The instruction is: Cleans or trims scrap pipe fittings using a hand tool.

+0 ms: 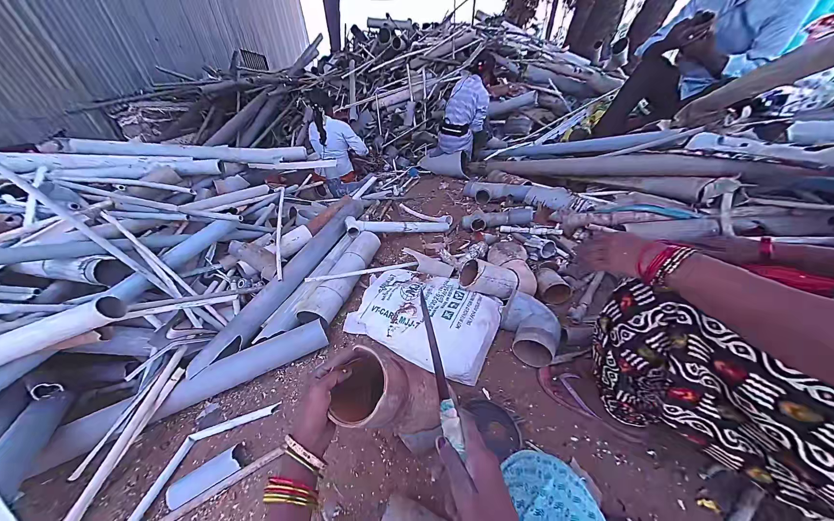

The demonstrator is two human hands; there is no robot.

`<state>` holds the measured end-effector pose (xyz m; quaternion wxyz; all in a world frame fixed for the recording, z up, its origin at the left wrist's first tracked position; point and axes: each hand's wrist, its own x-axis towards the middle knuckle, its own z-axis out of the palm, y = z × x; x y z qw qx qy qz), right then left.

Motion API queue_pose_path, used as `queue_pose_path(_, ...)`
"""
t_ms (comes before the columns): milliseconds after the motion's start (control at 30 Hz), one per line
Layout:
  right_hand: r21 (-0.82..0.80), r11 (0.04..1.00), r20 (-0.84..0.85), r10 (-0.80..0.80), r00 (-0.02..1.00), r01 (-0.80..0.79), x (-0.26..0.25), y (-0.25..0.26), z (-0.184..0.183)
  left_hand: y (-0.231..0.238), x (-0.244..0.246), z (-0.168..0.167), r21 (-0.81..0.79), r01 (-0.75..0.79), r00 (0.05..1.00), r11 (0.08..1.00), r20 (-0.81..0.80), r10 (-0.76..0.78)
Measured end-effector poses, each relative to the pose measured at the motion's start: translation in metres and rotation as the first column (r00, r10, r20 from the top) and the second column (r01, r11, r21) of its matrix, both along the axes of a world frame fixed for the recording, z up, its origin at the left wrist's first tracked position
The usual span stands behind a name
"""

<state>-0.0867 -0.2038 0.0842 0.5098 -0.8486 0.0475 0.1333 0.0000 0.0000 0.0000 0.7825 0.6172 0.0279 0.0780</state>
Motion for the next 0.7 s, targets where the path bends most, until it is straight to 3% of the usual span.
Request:
queue_pose_path(100,0.318,0.944,0.399,-0.22,0.89,0.091,-0.015,-0.015,-0.057,0.008,-0.002,-0.005,-0.041,0.026,0.999,0.999,-0.027,-0.027)
queue_pose_path(167,0.353,0.931,0.561,-0.29,0.775,0.092,-0.021,-0.012,-0.066,0.01,-0.002,-0.006,-0.048,0.048,0.999,0.998,-0.021,-0.049)
queue_pose_path(200,0.264,0.959,0.555,-0.238,0.797,0.103,-0.021,-0.009,-0.065,0.01,-0.003,-0.007,-0.047,0.052,0.998,0.998,-0.019,-0.053)
queue_pose_path(233,0.112,0.992,0.411,-0.098,0.906,0.057,-0.02,-0.008,-0.052,0.009,-0.005,-0.006,-0.042,0.053,0.998,0.998,-0.02,-0.053)
queue_pose_path(267,0.001,0.997,0.122,0.082,0.989,-0.083,-0.015,-0.011,-0.033,0.007,-0.007,-0.006,-0.035,0.054,0.998,0.998,-0.019,-0.054)
queue_pose_path(300,-0.002,0.982,-0.09,0.186,0.979,-0.187,-0.011,-0.011,-0.037,0.007,-0.009,-0.006,-0.034,0.054,0.998,0.998,-0.016,-0.055)
queue_pose_path(367,0.086,0.994,0.118,0.062,0.991,-0.073,-0.029,-0.001,-0.1,0.008,-0.007,-0.005,-0.035,0.04,0.999,0.999,-0.012,-0.04)
queue_pose_path(400,0.163,0.985,0.191,0.019,0.981,-0.051,-0.035,-0.004,-0.105,0.008,-0.004,-0.005,-0.036,0.034,0.999,0.999,-0.01,-0.034)
queue_pose_path(467,0.26,0.965,0.351,-0.061,0.934,-0.035,-0.051,-0.012,-0.085,0.012,-0.006,-0.013,-0.064,0.046,0.999,0.997,-0.022,-0.048)
queue_pose_path(533,0.336,0.942,0.566,-0.181,0.804,-0.025,-0.058,-0.013,-0.063,0.011,-0.002,-0.013,-0.091,0.076,0.997,0.993,-0.011,-0.077)
queue_pose_path(600,0.386,0.922,0.693,-0.301,0.655,0.016,-0.055,0.0,-0.068,0.007,-0.003,-0.01,-0.087,0.09,0.996,0.992,-0.001,-0.09)
queue_pose_path(633,0.341,0.938,0.71,-0.304,0.635,0.068,-0.051,0.01,-0.079,0.006,-0.003,-0.009,-0.083,0.085,0.996,0.993,0.004,-0.085)
queue_pose_path(667,0.233,0.965,0.682,-0.252,0.686,0.123,-0.046,0.019,-0.092,0.005,-0.005,-0.008,-0.079,0.064,0.998,0.995,0.005,-0.064)
queue_pose_path(700,0.106,0.99,0.541,-0.138,0.83,0.096,-0.038,0.022,-0.102,0.004,-0.006,-0.008,-0.08,0.044,0.999,0.996,0.008,-0.044)
